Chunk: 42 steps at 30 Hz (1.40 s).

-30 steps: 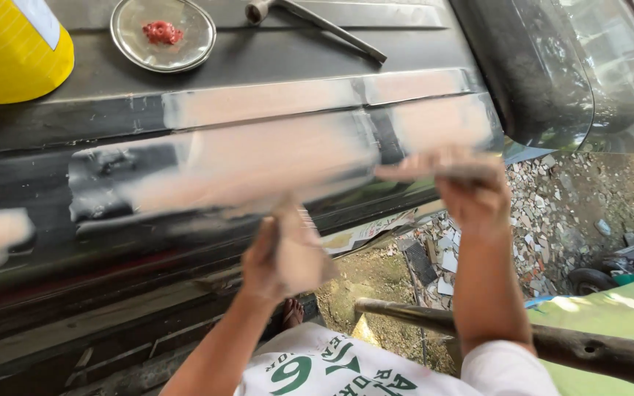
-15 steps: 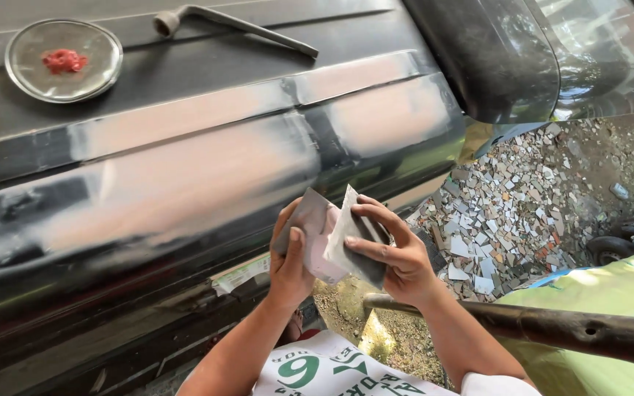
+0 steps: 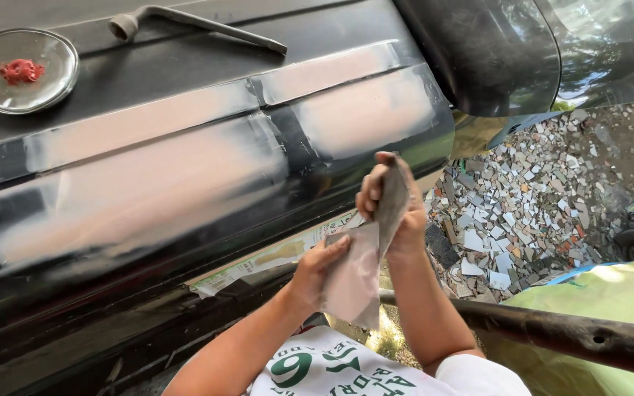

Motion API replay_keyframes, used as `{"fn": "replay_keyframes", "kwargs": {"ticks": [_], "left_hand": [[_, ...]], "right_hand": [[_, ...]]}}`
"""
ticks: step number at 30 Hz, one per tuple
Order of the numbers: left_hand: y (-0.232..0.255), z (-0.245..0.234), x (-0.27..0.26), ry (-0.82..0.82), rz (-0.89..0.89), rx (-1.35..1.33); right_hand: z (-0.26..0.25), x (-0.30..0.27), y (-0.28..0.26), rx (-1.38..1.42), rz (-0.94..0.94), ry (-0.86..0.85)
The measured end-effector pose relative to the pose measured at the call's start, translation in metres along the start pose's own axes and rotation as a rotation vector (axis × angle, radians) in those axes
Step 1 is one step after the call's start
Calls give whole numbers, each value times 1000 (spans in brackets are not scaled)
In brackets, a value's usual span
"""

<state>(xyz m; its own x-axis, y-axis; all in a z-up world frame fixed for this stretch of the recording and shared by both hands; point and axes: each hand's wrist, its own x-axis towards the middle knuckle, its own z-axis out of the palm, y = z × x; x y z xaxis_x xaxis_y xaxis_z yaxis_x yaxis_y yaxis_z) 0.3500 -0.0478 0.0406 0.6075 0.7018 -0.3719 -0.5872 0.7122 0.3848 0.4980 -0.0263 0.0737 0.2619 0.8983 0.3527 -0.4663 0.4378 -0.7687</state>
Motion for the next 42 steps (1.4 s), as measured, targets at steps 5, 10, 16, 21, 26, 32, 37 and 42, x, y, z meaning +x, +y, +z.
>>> {"fn": "replay_keyframes", "kwargs": {"ticks": [5,10,16,21,26,32,37,42], "left_hand": [[41,46,5,56,-36,7],[99,54,-21,116,237,-84],[100,-76,-44,-339,526,-81],[112,-72,-81,-257,656,-76],[115,-97,-103,24,677,1],[114,-94,-89,-18,681,-12],[104,-116,-86,214,688,-42],[101,-126,-82,173,677,-91]], "right_hand": [[-18,-8,27,-214,75,22],[-32,50,-24,-454,170,164],[-183,216,-24,-780,4,413],[-224,275,-10,-818,-250,53],[-223,278,-2,-853,-202,-6],[-198,264,-19,-952,-184,-125],[-205,256,-22,-1297,-293,-275],[-200,253,-21,-1245,-255,-316]]}}
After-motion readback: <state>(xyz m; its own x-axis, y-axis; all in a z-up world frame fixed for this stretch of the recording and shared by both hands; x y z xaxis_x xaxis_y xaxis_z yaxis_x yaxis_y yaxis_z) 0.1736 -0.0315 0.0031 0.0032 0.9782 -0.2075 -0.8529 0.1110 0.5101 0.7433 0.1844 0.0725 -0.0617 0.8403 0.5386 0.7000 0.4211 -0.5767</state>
